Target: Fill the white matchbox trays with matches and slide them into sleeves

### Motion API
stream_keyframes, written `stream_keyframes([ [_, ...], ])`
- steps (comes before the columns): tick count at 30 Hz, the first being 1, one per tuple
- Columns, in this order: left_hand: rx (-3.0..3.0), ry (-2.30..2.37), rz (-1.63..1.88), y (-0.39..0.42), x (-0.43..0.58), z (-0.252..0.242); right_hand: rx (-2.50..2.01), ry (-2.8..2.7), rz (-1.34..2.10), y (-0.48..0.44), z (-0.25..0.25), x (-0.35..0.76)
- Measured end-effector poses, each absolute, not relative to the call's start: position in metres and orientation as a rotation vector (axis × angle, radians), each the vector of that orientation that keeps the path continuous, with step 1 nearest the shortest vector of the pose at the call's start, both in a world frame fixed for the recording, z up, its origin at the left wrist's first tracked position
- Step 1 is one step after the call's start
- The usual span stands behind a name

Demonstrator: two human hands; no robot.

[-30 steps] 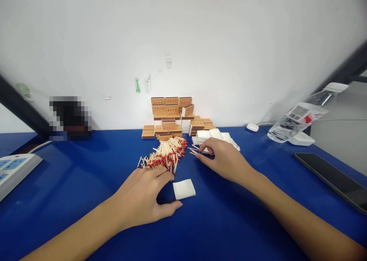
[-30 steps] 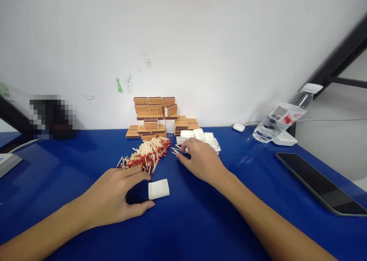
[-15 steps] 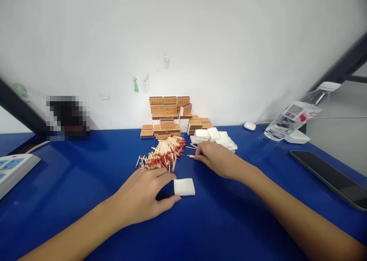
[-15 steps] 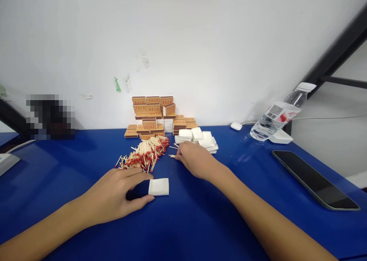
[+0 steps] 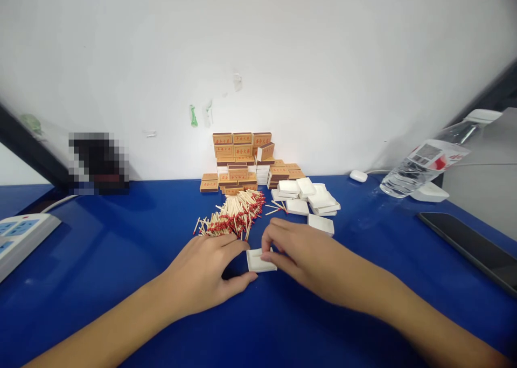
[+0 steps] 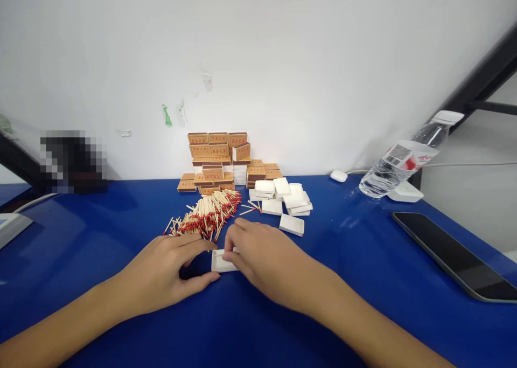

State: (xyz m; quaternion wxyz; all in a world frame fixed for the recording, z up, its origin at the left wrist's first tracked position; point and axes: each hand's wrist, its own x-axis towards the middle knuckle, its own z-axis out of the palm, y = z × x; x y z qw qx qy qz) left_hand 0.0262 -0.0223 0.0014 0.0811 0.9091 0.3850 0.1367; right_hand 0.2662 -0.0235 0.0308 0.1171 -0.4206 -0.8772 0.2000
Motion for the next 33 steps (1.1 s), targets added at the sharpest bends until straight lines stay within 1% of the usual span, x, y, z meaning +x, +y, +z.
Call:
stream_keyframes([
  [4, 2.735, 1.143, 0.437, -0.022, 0.026, 0.001, -1.212, -2.681, 0.418, -0.03, 0.025, 0.252],
  [9, 2.764, 1.122, 0.484, -0.022, 0.026, 0.0, -1.163, -2.491, 0.464, -0.015, 0.028, 0.267],
  [12, 2.786, 1.102, 0.515, -0.022, 0.025, -0.001, -1.28, -2.369, 0.293, 0.002, 0.026, 0.283],
  [14, 2.799, 1.096, 0.513, -0.023, 0.025, -0.002, -1.368, -2.39, 0.262, 0.014, 0.019, 0.292],
  [20, 2.796, 1.105, 0.473, -0.023, 0.025, -0.001, -1.375, -2.502, 0.399, 0.029, 0.007, 0.301],
  [24, 2.758, 1.145, 0.465, -0.022, 0.026, -0.001, -1.351, -2.457, 0.452, 0.011, 0.019, 0.29],
  [28, 2.728, 1.143, 0.474, -0.022, 0.026, -0.002, -1.223, -2.508, 0.596, -0.019, 0.027, 0.267],
  [33, 2.748, 1.122, 0.501, -0.022, 0.025, -0.001, -1.19, -2.578, 0.595, -0.025, 0.024, 0.258],
])
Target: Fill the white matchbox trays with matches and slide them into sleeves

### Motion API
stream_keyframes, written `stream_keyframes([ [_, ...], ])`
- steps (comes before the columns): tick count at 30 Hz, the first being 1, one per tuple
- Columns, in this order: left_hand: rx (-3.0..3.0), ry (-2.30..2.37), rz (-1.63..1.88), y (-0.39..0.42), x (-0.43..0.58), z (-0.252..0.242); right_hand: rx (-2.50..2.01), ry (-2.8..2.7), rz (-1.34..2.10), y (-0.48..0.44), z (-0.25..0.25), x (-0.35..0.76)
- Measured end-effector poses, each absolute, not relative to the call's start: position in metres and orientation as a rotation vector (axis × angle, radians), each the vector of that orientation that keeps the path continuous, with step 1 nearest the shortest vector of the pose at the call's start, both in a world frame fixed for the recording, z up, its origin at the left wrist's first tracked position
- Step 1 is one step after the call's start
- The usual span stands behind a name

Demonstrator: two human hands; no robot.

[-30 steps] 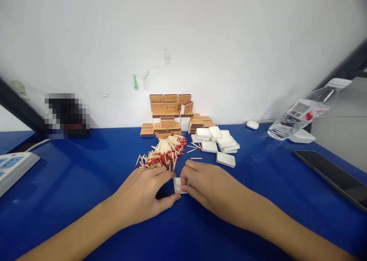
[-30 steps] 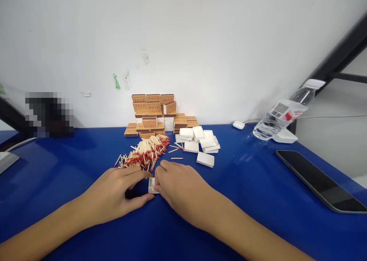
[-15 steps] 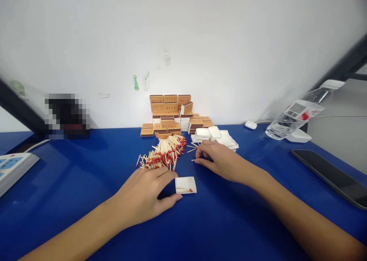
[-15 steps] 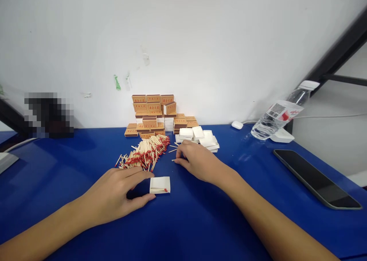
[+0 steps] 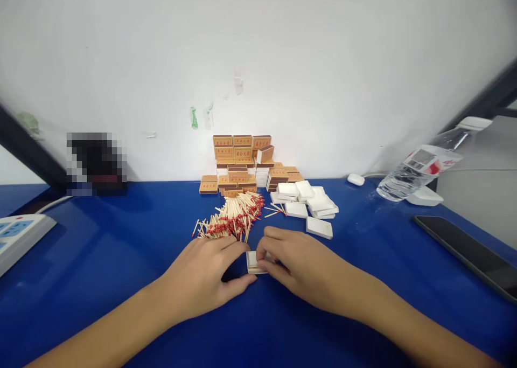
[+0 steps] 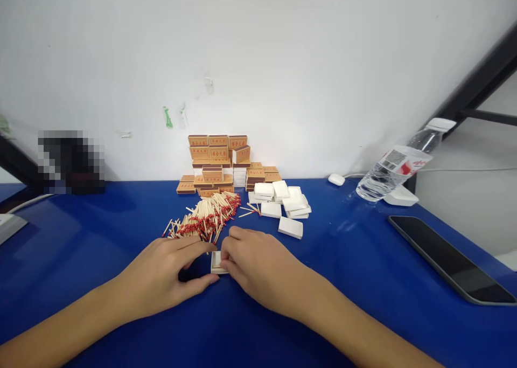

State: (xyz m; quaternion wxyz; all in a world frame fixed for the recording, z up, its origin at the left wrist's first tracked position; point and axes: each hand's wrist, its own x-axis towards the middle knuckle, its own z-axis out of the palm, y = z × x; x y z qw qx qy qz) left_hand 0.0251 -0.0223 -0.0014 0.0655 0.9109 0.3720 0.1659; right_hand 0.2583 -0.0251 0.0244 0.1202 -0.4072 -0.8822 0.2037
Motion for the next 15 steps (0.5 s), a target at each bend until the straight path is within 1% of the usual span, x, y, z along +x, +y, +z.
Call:
stream_keyframes([
  [5, 2.795, 1.094, 0.524, -0.023, 0.025, -0.001, -1.164, -2.406, 0.588, -0.013, 0.029, 0.27],
  [10, 2.821, 1.067, 0.547, -0.023, 0.024, -0.003, -1.064, -2.469, 0.777, -0.019, 0.026, 0.263],
  [15, 2.809, 1.053, 0.534, -0.023, 0.024, -0.005, -1.066, -2.54, 0.752, -0.021, 0.024, 0.259],
])
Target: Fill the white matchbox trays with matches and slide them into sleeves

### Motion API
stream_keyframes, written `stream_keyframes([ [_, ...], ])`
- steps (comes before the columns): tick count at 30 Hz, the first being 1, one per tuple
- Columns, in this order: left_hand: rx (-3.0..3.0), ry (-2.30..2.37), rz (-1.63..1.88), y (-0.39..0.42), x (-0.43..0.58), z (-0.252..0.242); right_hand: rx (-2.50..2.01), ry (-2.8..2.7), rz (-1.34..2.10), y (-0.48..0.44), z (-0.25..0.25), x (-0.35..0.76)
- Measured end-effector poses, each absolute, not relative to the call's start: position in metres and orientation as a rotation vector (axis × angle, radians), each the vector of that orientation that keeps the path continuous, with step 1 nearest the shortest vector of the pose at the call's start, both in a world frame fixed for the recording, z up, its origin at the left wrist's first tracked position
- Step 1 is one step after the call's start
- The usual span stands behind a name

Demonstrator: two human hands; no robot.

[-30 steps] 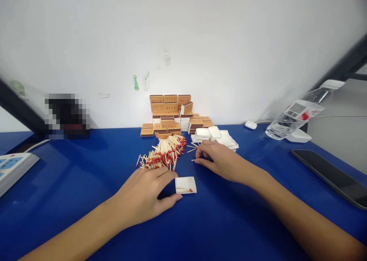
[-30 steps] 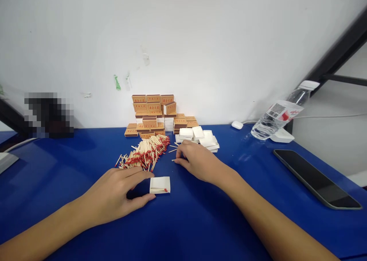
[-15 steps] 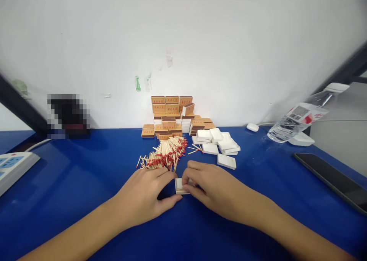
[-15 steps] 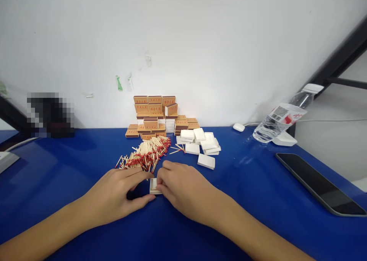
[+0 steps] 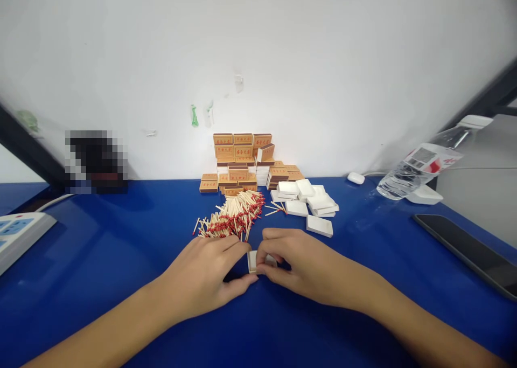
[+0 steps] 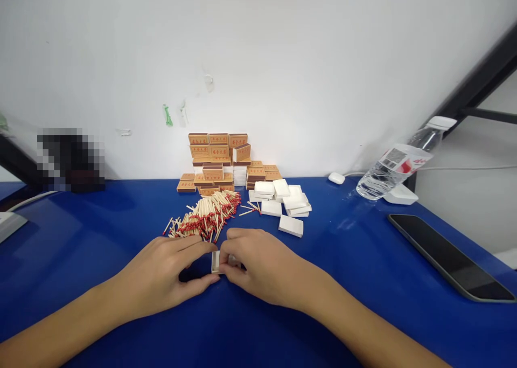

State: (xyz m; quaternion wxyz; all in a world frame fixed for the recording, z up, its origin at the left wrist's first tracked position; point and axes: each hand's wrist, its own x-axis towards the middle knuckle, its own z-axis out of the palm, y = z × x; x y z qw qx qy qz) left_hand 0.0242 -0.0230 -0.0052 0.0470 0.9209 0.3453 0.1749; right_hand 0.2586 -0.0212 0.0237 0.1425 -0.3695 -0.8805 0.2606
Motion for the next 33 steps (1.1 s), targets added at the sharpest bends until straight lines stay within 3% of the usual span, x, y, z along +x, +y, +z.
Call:
stream_keyframes([
  [24, 2.897, 0.911, 0.604, -0.0229, 0.0261, -0.0037, -1.091, -2.564, 0.811, -0.0247, 0.0253, 0.2595],
  [33, 2.9, 0.914, 0.598, -0.0234, 0.0255, -0.0031, -1.138, -2.451, 0.627, -0.0177, 0.0253, 0.2602],
])
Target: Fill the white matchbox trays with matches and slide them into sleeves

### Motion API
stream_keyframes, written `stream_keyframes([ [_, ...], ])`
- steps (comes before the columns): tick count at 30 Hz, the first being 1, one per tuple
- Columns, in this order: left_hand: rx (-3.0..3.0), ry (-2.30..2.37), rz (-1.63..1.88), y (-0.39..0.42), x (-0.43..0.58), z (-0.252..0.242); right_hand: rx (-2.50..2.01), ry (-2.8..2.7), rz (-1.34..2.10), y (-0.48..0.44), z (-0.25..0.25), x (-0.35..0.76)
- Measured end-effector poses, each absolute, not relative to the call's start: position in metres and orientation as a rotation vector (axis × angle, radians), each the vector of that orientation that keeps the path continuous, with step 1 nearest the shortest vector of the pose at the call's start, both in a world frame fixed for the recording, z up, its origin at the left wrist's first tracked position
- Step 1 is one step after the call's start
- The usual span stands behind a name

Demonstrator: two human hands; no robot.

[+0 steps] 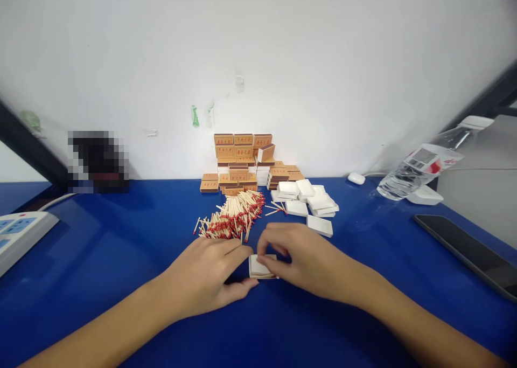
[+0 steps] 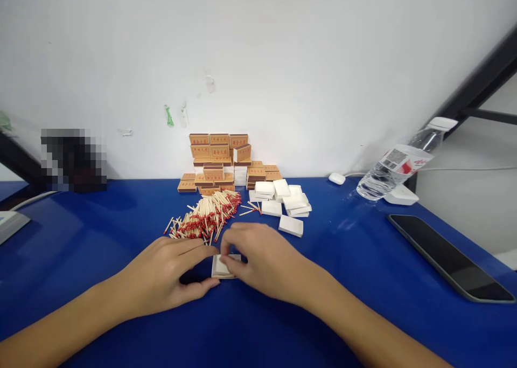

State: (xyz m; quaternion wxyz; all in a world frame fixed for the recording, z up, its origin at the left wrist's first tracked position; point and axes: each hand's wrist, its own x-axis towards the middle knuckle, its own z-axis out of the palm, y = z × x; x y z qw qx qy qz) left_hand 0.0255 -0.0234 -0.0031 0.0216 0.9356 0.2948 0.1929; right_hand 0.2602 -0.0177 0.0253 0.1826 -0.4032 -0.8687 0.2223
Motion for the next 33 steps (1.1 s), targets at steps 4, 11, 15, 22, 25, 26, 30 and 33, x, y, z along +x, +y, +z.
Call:
stream_keyframes([
  [4, 2.887, 0.966, 0.616, -0.023, 0.026, -0.002, -1.476, -2.171, 0.196, 0.006, 0.024, 0.276],
  [11, 2.857, 1.0, 0.577, -0.023, 0.027, -0.001, -1.882, -2.184, 0.0, 0.04, 0.013, 0.288],
  [15, 2.879, 1.006, 0.559, -0.024, 0.026, -0.002, -1.951, -2.207, 0.005, 0.043, 0.01, 0.284],
  [22, 2.877, 0.981, 0.578, -0.022, 0.027, -0.002, -1.983, -2.209, 0.092, 0.05, 0.009, 0.287],
  [25, 2.883, 0.984, 0.564, -0.022, 0.027, -0.002, -1.962, -2.228, 0.146, 0.049, 0.01, 0.291],
  [26, 2.885, 0.988, 0.557, -0.022, 0.026, -0.002, -1.949, -2.237, 0.163, 0.049, 0.01, 0.293],
  [30, 2.878, 0.989, 0.539, -0.023, 0.025, -0.002, -1.906, -2.246, 0.199, 0.047, 0.012, 0.298],
  [33, 2.887, 0.988, 0.529, -0.022, 0.025, -0.003, -1.904, -2.217, 0.183, 0.048, 0.013, 0.296],
])
